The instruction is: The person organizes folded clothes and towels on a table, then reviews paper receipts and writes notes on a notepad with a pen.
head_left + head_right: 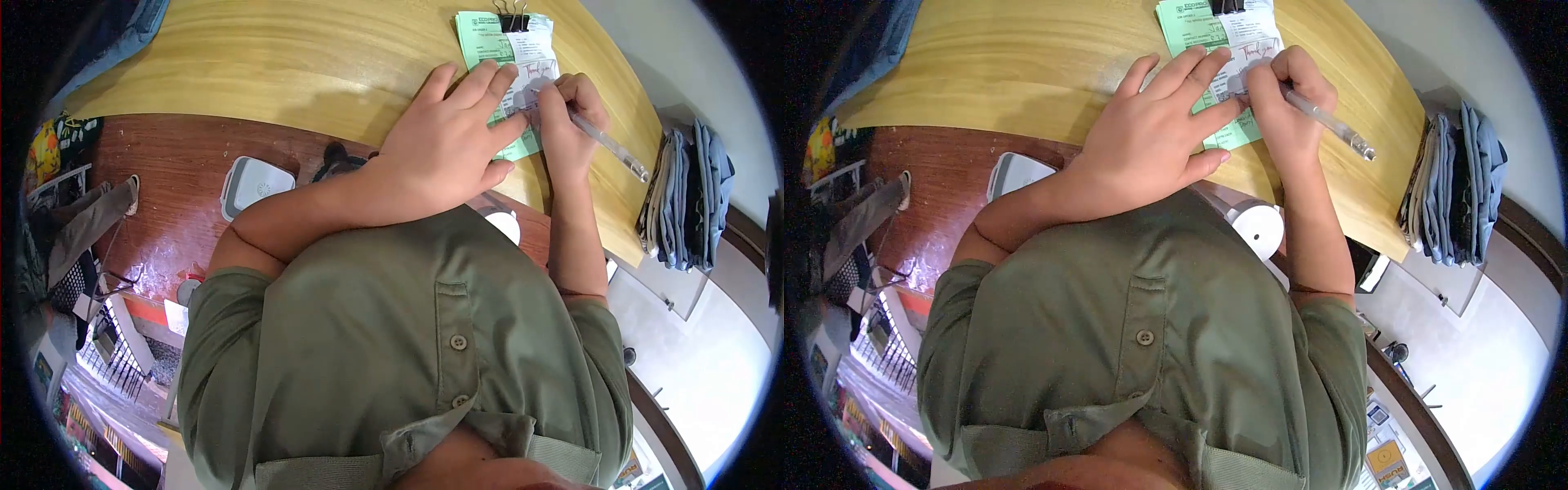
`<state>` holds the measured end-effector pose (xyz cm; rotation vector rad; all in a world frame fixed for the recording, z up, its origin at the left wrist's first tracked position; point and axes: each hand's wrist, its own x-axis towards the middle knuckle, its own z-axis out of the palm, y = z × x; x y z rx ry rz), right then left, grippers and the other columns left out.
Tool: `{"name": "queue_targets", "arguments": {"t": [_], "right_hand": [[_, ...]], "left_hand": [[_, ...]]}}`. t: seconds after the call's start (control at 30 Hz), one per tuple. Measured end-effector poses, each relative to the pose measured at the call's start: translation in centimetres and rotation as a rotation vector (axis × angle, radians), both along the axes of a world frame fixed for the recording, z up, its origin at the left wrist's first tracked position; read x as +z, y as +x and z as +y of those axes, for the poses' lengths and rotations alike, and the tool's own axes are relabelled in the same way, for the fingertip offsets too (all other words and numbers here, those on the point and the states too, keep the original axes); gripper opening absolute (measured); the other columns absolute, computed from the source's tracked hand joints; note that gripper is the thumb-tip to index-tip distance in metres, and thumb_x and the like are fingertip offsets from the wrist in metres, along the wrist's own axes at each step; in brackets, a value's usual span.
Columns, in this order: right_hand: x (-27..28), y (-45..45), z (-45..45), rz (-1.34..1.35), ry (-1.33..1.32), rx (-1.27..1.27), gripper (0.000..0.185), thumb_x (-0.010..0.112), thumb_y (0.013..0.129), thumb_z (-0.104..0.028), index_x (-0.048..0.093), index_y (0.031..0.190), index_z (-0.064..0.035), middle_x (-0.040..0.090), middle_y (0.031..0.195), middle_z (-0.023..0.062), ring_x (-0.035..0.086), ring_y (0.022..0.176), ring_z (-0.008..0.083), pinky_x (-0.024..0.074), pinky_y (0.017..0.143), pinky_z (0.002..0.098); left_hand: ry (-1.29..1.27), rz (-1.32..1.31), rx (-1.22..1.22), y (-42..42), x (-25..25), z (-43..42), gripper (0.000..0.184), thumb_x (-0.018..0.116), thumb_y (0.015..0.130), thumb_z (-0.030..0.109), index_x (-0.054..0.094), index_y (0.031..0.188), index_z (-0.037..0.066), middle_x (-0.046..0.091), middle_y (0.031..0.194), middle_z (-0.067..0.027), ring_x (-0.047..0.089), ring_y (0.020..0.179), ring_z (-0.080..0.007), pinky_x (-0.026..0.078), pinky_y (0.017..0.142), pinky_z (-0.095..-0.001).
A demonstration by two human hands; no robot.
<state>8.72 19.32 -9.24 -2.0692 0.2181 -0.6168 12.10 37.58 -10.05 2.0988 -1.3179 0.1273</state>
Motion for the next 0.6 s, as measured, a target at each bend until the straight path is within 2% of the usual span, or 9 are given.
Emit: {"name": "queue_targets", "arguments": {"t": [0.37, 0.53, 0.6], "right_hand": [[0.53, 0.40, 0.13, 0.065, 0.005, -0.112, 0.018, 0.058, 0.073, -0.002, 0.045, 0.061, -0.0019, 0.045, 0.055, -0.0008, 0.039, 0.054, 0.0046, 0.0325, 0.047, 0.0222], [0.35, 0.40, 0.28, -0.013, 0.062, -0.135, 0.017, 0.058, 0.073, -0.002, 0.045, 0.062, -0.0022, 0.045, 0.055, -0.0018, 0.038, 0.054, 0.0050, 0.0321, 0.047, 0.0226], [-0.20, 0.45, -0.41, 0.000, 0.006, -0.125, 0.018, 0.058, 0.074, -0.002, 0.045, 0.062, -0.0024, 0.045, 0.056, -0.0019, 0.038, 0.054, 0.0050, 0.0318, 0.047, 0.0226]], "left_hand": [[-0.001, -0.013, 0.015, 0.04, -0.21, -0.11, 0.046, 0.065, 0.075, 0.033, 0.058, 0.117, 0.015, 0.041, 0.136, -0.0139, 0.038, 0.126, -0.0272, 0.032, 0.098, -0.0473], [-0.016, -0.002, 0.013, 0.04, -0.29, -0.13, 0.046, 0.065, 0.075, 0.033, 0.058, 0.117, 0.015, 0.042, 0.136, -0.0135, 0.038, 0.126, -0.0271, 0.032, 0.098, -0.0471], [-0.019, 0.001, 0.013, 0.09, -0.27, -0.14, 0.046, 0.066, 0.075, 0.033, 0.058, 0.117, 0.015, 0.042, 0.136, -0.0134, 0.038, 0.125, -0.0269, 0.033, 0.098, -0.0468]]}}
